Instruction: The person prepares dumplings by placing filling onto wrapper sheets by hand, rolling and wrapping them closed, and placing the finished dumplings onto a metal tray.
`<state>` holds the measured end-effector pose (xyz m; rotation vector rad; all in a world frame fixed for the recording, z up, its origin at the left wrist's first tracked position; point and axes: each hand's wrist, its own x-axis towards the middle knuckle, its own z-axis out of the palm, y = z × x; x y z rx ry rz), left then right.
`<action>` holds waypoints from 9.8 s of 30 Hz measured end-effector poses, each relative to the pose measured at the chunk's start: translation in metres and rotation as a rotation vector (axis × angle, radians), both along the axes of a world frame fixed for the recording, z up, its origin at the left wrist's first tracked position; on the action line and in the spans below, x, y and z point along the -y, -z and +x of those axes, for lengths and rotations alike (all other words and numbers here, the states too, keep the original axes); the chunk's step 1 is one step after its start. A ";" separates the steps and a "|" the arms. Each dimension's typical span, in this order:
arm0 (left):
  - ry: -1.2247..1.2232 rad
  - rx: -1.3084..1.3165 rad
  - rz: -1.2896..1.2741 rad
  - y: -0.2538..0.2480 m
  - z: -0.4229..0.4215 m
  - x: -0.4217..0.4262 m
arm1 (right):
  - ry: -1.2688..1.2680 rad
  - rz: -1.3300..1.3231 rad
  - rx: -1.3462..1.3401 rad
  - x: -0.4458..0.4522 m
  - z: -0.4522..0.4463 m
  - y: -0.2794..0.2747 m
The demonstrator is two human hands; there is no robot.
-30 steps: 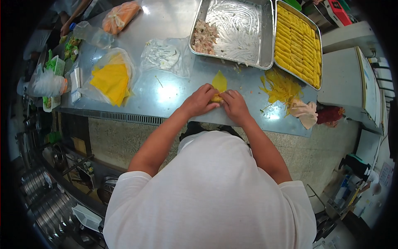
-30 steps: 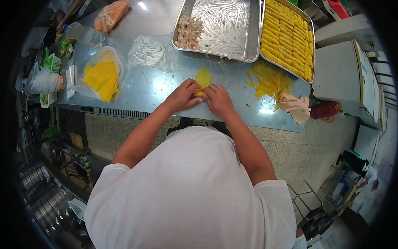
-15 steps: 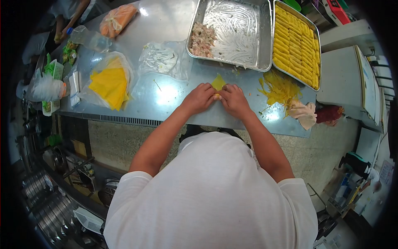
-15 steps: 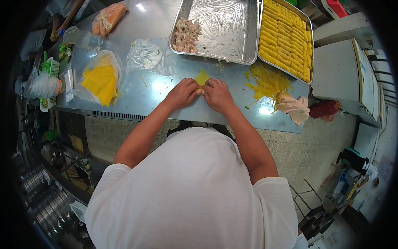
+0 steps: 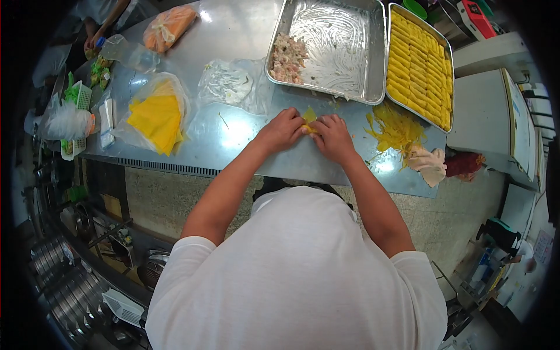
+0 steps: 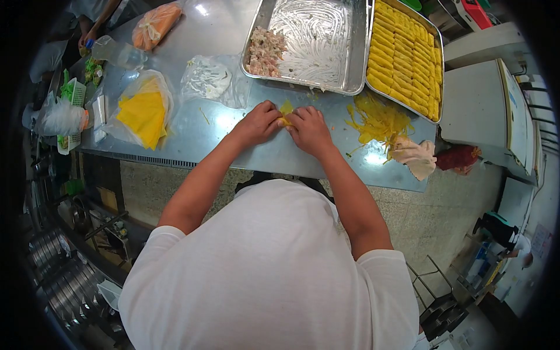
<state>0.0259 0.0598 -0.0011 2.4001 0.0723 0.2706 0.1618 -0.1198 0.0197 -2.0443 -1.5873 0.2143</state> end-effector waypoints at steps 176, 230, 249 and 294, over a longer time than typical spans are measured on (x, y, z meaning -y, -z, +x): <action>-0.981 -0.273 -0.293 -0.030 -0.247 -0.236 | -0.245 0.009 -0.809 -0.155 -0.070 -0.069; 0.027 -0.182 0.111 -0.010 -0.005 0.055 | 0.739 0.214 0.195 0.067 0.103 0.027; -0.028 -0.044 0.125 -0.007 0.002 0.057 | 0.736 0.026 -0.006 0.087 0.051 0.008; 0.091 0.051 0.264 -0.002 -0.015 0.059 | 0.805 -0.216 0.165 0.113 0.119 -0.057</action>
